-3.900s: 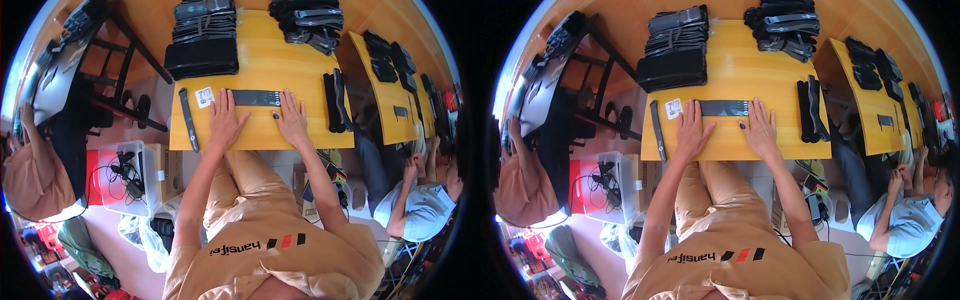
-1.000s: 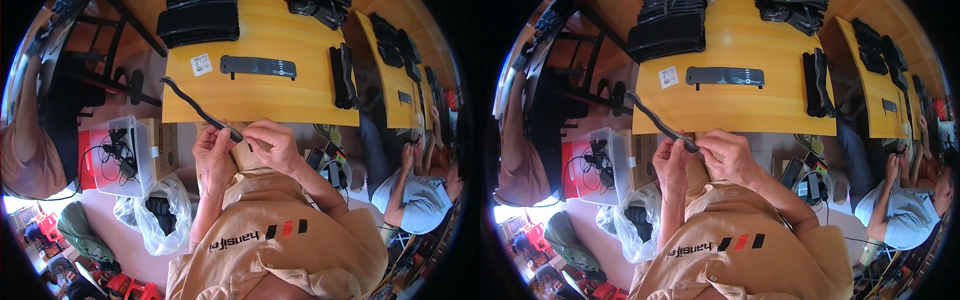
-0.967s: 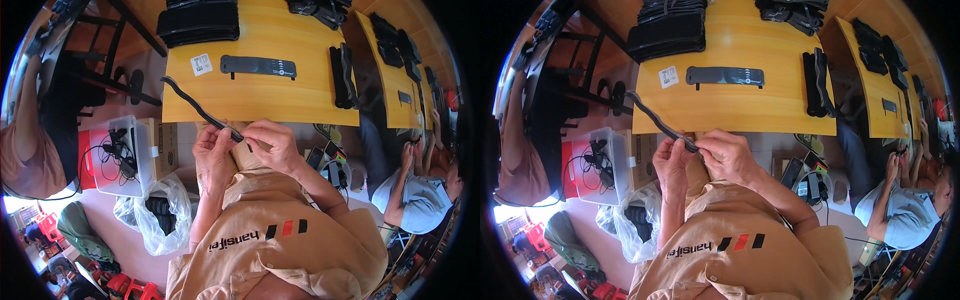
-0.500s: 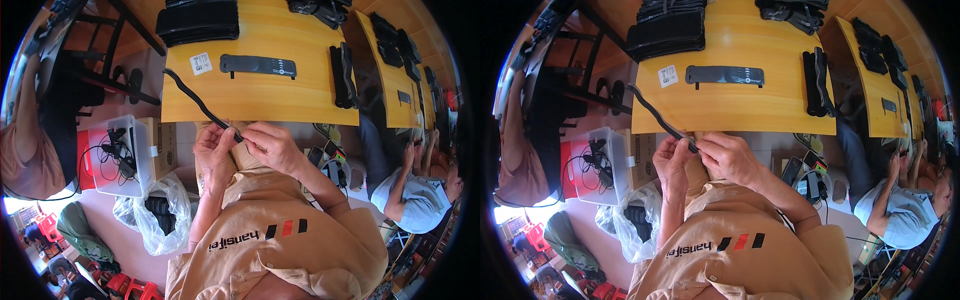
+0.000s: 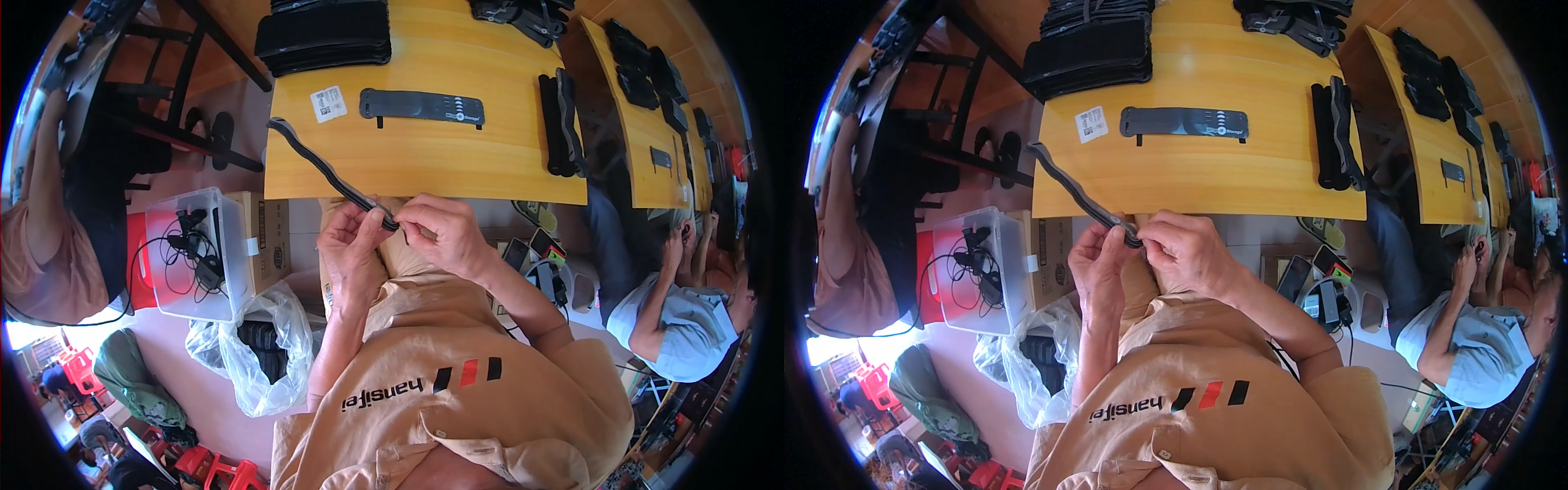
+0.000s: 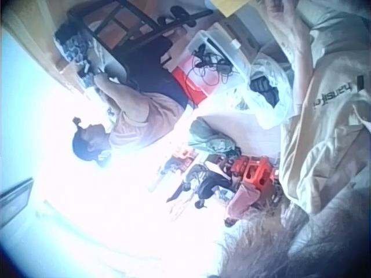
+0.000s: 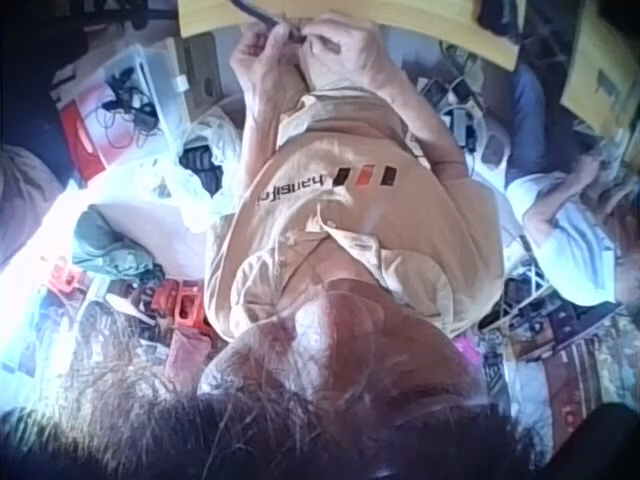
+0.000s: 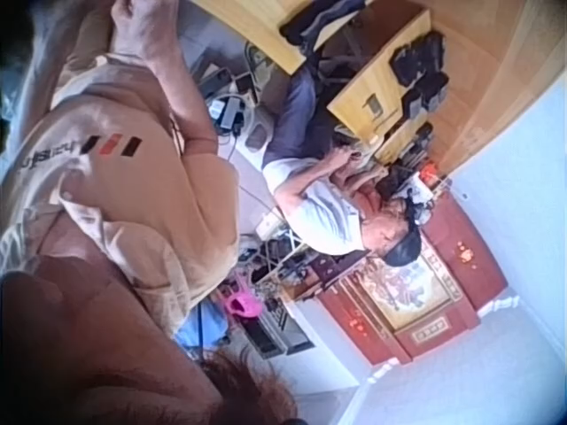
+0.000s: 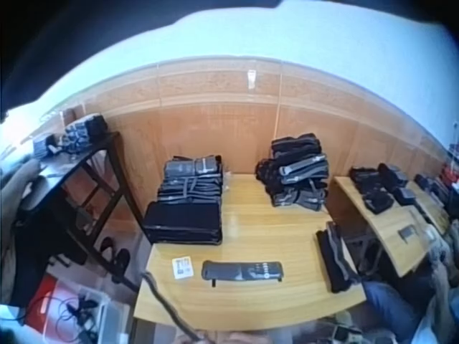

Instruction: The recorder is assembling black textile straps, attaching white labels and plastic buckles, and organizing them on a workbench.

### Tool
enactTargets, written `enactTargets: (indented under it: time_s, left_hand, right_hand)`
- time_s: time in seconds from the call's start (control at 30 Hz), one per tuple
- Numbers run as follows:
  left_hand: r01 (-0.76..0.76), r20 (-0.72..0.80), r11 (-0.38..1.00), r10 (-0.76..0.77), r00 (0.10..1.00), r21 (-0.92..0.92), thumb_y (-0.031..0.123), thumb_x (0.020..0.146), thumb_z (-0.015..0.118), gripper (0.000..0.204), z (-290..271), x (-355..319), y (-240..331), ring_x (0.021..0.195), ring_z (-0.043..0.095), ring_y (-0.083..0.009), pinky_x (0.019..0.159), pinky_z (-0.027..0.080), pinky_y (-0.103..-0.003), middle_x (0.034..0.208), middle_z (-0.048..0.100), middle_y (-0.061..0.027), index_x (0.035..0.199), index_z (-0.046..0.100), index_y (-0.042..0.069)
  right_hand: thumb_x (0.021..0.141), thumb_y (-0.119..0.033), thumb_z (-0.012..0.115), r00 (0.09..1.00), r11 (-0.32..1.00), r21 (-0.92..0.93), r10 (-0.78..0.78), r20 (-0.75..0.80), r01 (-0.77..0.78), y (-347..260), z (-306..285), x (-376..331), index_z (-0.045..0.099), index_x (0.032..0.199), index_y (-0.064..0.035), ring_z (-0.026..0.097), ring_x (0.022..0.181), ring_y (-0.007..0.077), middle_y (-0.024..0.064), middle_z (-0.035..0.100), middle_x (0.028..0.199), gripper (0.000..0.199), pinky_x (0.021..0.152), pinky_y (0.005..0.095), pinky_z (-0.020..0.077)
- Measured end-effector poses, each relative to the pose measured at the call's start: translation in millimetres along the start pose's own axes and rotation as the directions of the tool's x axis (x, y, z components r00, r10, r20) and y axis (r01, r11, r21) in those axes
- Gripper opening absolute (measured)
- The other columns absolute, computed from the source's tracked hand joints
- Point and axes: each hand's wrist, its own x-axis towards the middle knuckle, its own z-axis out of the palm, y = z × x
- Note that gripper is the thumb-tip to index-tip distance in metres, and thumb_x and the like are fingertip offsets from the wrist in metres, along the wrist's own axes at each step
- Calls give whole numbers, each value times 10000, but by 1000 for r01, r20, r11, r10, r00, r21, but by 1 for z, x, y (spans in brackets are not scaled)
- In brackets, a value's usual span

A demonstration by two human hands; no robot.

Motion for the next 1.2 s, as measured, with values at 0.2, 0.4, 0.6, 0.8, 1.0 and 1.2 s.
enactTargets:
  time_s: [0.2, 0.4, 0.6, 0.8, 1.0, 1.2]
  left_hand:
    - [-15, -17, 999, 14, 1000, -33, 84, 833, 629, 200, -1, 1, -2, 720, 611, -94, 620, 528, -209, 847, 635, -53, 1002, 586, -15]
    - [13, -19, 999, -14, 1000, -40, 112, 821, 657, 190, 1, 0, 0, 668, 574, -80, 607, 511, -214, 797, 616, -33, 940, 605, -27]
    - [-114, 170, 796, 14, 985, 595, 132, 829, 648, 189, -8, -5, 17, 577, 550, -71, 534, 464, -219, 653, 588, -23, 835, 582, -45]
    - [-113, 232, 768, -47, 972, 630, 200, 868, 598, 253, -22, 1, 20, 565, 563, -96, 504, 452, -241, 601, 585, -67, 756, 542, -20]
    - [-129, 248, 727, -58, 967, 675, 174, 904, 523, 232, -16, -1, 29, 552, 577, -139, 515, 468, -269, 611, 577, -83, 776, 511, -20]
    - [-166, 287, 725, -47, 957, 669, 139, 914, 484, 181, -19, 3, 27, 532, 507, -79, 487, 422, -223, 604, 532, -34, 834, 534, -15]
  right_hand:
    - [661, 100, 630, 988, 972, -201, -140, -68, 124, -13, 3, 1, 612, 814, 8, 593, 599, 234, 101, 594, 757, 179, 501, 310, 471]
    - [648, 101, 625, 997, 974, -212, -78, 25, 82, -10, 3, 1, 586, 798, -3, 575, 582, 245, 98, 563, 719, 187, 501, 311, 466]
    - [688, 84, 597, 998, 998, -12, 64, 22, -63, -12, 7, 4, 572, 794, 7, 573, 586, 232, 103, 551, 705, 134, 515, 299, 459]
    - [698, 73, 594, 993, 992, 74, 102, 60, -106, -6, 15, 5, 565, 794, 13, 562, 581, 216, 99, 545, 698, 117, 514, 295, 449]
    - [689, 59, 606, 996, 999, 13, 39, 85, -40, -3, 19, 9, 556, 789, 9, 538, 558, 234, 102, 518, 674, 122, 500, 308, 430]
    - [690, 56, 605, 995, 999, -34, 17, 99, -14, 1, 23, 12, 556, 793, 10, 541, 551, 221, 101, 524, 679, 123, 491, 311, 433]
